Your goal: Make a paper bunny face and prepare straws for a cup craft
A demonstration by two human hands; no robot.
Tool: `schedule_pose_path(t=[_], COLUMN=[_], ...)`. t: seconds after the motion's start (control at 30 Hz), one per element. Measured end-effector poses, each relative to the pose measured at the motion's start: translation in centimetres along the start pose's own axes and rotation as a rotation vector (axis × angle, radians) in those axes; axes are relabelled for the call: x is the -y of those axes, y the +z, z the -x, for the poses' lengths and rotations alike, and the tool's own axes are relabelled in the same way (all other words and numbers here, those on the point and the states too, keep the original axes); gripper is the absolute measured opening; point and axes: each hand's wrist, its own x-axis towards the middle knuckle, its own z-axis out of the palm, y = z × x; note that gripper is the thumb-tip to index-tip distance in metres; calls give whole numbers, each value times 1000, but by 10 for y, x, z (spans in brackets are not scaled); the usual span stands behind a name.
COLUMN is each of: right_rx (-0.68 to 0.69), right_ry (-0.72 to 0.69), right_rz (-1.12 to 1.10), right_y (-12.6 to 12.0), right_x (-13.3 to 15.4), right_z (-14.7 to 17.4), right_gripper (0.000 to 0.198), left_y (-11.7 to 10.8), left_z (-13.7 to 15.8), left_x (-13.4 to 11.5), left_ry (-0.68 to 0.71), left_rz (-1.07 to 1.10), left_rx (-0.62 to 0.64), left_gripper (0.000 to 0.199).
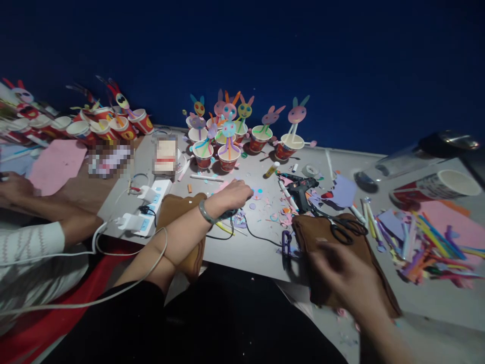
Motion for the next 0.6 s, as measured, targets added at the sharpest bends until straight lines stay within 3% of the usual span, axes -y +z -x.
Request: schedule_pose_path(t=[0.07, 0.23, 0.6], right_rx=[80, 228, 320], right_ry=[-3, 121, -69], right_rz=[-41, 238, 371], right_y=[16, 23, 6], right_x=[14, 38, 31], right_z=[-4, -25, -40], right_gripper=[28, 31, 10], left_y=[1, 1, 2], left_z=[0, 0, 0], left_x=[0, 0, -1], left_ry=[-2, -11, -9], left_rz=[-13, 8, -9], left_rx=[4, 6, 15], left_gripper=[27, 29, 25])
